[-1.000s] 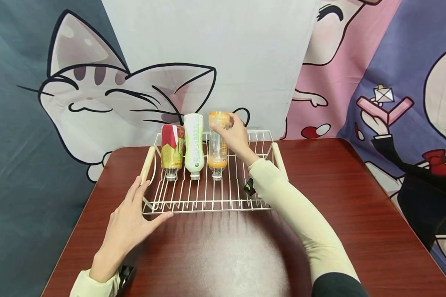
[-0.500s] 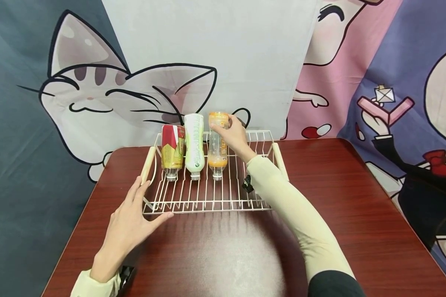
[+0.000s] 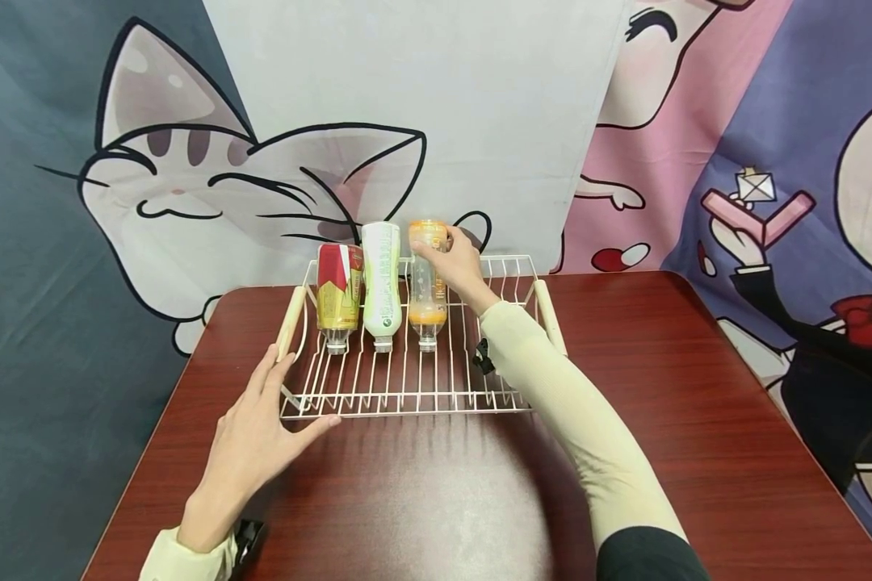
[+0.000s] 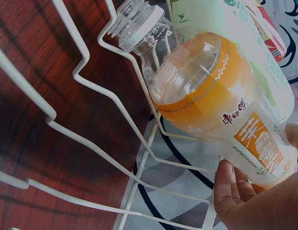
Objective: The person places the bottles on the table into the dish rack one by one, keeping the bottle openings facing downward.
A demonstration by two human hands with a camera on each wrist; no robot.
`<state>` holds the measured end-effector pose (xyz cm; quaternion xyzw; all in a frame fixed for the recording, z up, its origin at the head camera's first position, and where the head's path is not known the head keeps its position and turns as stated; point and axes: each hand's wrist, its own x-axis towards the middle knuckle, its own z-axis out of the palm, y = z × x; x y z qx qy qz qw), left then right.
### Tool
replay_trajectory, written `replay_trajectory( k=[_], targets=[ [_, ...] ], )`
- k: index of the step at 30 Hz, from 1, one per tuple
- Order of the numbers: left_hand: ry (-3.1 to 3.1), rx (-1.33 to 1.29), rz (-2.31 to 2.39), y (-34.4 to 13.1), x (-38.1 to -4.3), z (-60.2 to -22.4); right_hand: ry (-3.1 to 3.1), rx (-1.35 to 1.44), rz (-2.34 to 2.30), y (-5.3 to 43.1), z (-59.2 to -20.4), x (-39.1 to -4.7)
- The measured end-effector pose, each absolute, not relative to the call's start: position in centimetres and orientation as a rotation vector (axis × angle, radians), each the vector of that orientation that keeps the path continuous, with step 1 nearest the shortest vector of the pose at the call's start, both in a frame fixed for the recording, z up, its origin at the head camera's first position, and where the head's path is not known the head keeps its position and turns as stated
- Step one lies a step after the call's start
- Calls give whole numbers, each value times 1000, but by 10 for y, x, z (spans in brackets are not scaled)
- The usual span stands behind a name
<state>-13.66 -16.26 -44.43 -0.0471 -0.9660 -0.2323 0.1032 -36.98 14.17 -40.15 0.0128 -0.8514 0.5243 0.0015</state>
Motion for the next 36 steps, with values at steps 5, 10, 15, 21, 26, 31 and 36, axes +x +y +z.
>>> replay_trajectory(
  k=[5, 10, 15, 21, 26, 31, 36],
  targets=[
    [-2840, -149, -677, -162, -136, -445, -2669, 45, 1644, 142, -401, -370],
    [-2839, -155, -677, -163, -137, -445, -2653, 61, 1655, 142, -401, -369],
    [-2840, -155, -677, -162, -137, -445, -2645, 71, 1657, 142, -402, -369],
    [-2844, -157, -672, -162, -138, -444, -2651, 68, 1655, 142, -403, -370],
    [-2845, -166, -661, -163, -138, -444, -2674, 58, 1647, 143, -403, -371],
    [-2851, -173, -648, -164, -139, -444, -2692, 73, 1640, 144, -403, -372],
    [-2857, -179, -649, -164, -140, -444, -2693, 76, 1646, 144, -404, -373]
  ],
)
